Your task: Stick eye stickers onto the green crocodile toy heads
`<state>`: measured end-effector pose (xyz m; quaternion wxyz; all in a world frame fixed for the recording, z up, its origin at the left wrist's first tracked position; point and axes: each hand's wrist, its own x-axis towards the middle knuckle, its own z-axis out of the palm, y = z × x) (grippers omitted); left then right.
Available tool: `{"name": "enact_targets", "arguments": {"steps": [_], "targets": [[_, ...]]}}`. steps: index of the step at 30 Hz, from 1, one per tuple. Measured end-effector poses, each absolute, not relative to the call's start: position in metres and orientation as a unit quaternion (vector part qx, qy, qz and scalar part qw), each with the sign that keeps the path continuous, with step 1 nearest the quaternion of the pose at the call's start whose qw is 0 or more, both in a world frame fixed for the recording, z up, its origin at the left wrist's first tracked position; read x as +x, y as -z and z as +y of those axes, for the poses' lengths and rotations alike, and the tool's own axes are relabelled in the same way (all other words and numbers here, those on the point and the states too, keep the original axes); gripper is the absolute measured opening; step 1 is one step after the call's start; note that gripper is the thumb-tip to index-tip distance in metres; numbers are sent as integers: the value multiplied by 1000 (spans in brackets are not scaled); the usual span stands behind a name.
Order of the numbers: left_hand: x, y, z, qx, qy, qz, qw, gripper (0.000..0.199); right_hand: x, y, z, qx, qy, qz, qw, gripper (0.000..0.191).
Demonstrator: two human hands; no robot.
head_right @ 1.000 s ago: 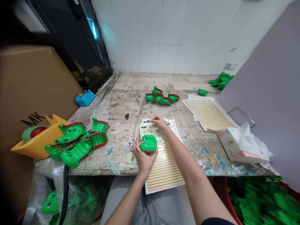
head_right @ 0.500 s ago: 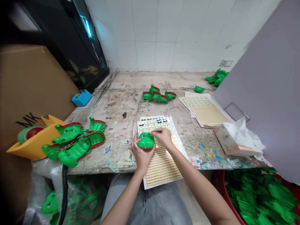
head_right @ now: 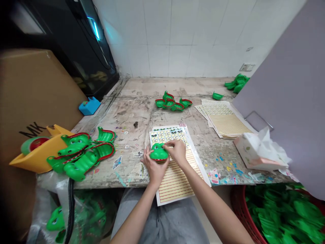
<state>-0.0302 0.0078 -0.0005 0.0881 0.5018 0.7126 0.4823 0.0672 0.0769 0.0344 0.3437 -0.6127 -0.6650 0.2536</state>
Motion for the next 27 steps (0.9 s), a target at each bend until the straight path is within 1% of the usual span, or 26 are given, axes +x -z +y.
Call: {"name": "enact_targets", "arguments": {"steps": [3,6,8,9,10,13,15,21,27], "targets": [[-30,0,8,501,-487,710,88,59,68,-39,74,-627,-116,-713,291,32],[-30,-1,7,494,-490,712,91,57,72,-42,79,-620,-60,-732,274,51],[-30,-1,7,492,-492,712,91,56,71,-43,91,-618,-36,-733,281,57],[-30,-1,7,494,-492,711,91,57,68,-43,100,-618,-35,-729,293,57],[-30,-1,7,495,-492,710,92,58,64,-42,110,-616,-47,-724,307,52],[-30,0,7,497,-494,708,89,59,40,-34,146,-595,-145,-713,341,28],[-30,1,7,497,-495,708,83,59,25,-23,168,-563,-191,-726,345,21],[-29,1,6,495,-493,711,74,59,17,8,192,-456,-236,-770,379,18],[-29,2,6,500,-489,711,75,61,25,8,190,-446,-238,-768,393,19]]}}
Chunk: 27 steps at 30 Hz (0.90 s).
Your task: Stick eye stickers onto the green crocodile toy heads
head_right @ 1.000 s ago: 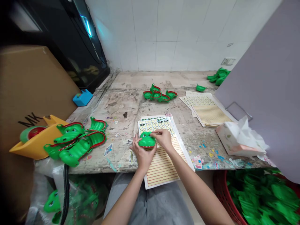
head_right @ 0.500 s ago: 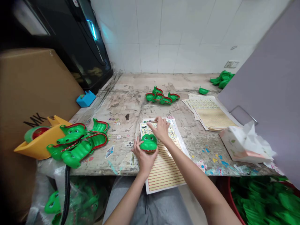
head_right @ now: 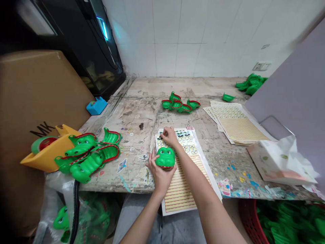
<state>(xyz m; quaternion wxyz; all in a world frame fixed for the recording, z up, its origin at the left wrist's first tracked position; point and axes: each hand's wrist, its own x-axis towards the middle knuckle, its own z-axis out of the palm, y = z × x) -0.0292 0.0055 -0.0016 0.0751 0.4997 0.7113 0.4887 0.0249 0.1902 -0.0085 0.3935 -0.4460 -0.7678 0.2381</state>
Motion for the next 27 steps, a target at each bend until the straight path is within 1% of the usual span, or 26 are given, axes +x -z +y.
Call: {"name": "enact_targets", "arguments": {"steps": [5,12,16,19,22,24,27], "targets": [[-29,3,5,502,-486,711,79,62,24,8,190,-444,-256,-766,389,18],[-29,0,6,497,-482,715,93,60,25,0,190,-464,-268,-781,320,19],[-29,-1,6,497,-483,715,93,61,26,0,189,-457,-299,-775,319,22],[-29,-1,6,497,-485,714,90,60,25,0,190,-449,-363,-742,340,31],[-29,-1,7,495,-487,714,89,60,25,-8,192,-426,-489,-664,372,39],[-29,-1,7,492,-486,717,88,59,26,-20,186,-397,-549,-625,388,39],[-28,0,7,492,-486,717,86,59,31,-44,157,-385,-560,-636,366,32]]}}
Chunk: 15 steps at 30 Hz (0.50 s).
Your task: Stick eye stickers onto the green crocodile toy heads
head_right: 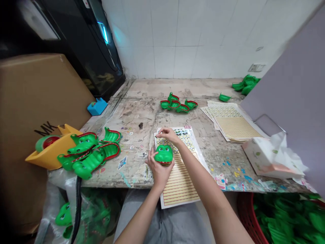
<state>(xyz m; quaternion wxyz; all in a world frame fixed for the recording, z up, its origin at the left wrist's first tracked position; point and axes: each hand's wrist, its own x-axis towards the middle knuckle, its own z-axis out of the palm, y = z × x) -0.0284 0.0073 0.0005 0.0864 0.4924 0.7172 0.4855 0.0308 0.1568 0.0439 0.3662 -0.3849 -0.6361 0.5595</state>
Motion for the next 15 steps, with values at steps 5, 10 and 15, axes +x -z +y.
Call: {"name": "enact_targets", "arguments": {"steps": [5,10,15], "targets": [[-29,0,7,491,-482,718,102,61,45,-74,73,-483,-471,-630,384,22],[-29,2,6,497,-480,713,120,54,50,-76,30,-562,-311,-674,364,15],[-30,3,5,504,-475,711,123,46,43,-73,27,-588,-259,-682,350,18]]}}
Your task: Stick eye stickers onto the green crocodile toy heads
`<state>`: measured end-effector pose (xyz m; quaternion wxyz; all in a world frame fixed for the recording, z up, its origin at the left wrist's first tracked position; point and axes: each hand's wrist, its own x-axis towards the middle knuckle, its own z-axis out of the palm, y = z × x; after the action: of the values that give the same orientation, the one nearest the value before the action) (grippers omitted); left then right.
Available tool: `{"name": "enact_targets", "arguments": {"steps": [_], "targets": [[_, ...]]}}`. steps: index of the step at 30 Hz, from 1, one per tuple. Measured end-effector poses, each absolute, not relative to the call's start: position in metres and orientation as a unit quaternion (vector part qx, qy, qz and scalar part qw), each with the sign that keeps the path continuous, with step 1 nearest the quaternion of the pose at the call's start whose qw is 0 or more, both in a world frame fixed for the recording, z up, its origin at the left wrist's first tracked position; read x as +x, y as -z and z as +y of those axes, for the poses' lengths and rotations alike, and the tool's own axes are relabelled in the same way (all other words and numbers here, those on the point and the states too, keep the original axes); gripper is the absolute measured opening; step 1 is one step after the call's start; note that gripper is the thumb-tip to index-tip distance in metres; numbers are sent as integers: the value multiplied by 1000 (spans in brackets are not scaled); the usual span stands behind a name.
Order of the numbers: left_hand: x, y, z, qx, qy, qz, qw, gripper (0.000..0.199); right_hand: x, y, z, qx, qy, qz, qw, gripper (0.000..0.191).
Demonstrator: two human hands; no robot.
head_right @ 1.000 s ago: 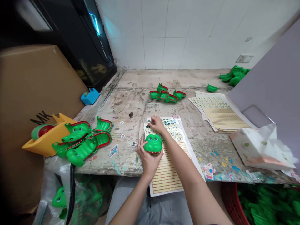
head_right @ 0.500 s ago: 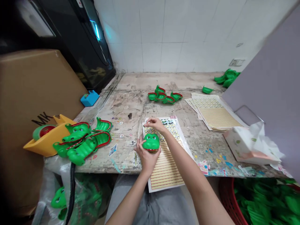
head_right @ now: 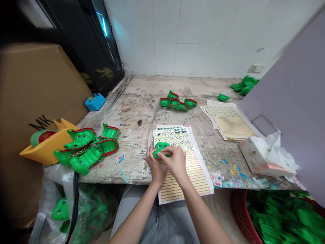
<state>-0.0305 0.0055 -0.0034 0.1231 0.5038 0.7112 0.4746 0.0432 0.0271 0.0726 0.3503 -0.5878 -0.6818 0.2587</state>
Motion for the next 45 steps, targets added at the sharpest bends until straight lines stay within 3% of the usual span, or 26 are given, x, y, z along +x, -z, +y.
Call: {"name": "enact_targets", "arguments": {"steps": [12,17,21,24,26,29,34,45], "targets": [[-29,5,7,490,-491,708,130,32,35,-80,24,-611,-188,-701,317,15],[-30,8,8,485,-482,720,118,24,25,-83,12,-617,-55,-728,294,17],[-32,8,6,497,-496,704,110,31,32,-79,14,-628,3,-718,299,39],[-32,3,5,497,-501,700,112,51,43,-69,44,-610,-41,-711,348,52],[-31,0,5,492,-498,706,110,58,46,-58,78,-592,-123,-698,384,43],[-31,-3,5,492,-496,709,101,58,43,-35,131,-577,-217,-696,367,30],[-31,0,5,497,-498,705,86,58,35,1,177,-502,-222,-751,368,16],[-31,-2,6,501,-487,711,78,58,39,18,184,-507,-232,-736,385,19]]}}
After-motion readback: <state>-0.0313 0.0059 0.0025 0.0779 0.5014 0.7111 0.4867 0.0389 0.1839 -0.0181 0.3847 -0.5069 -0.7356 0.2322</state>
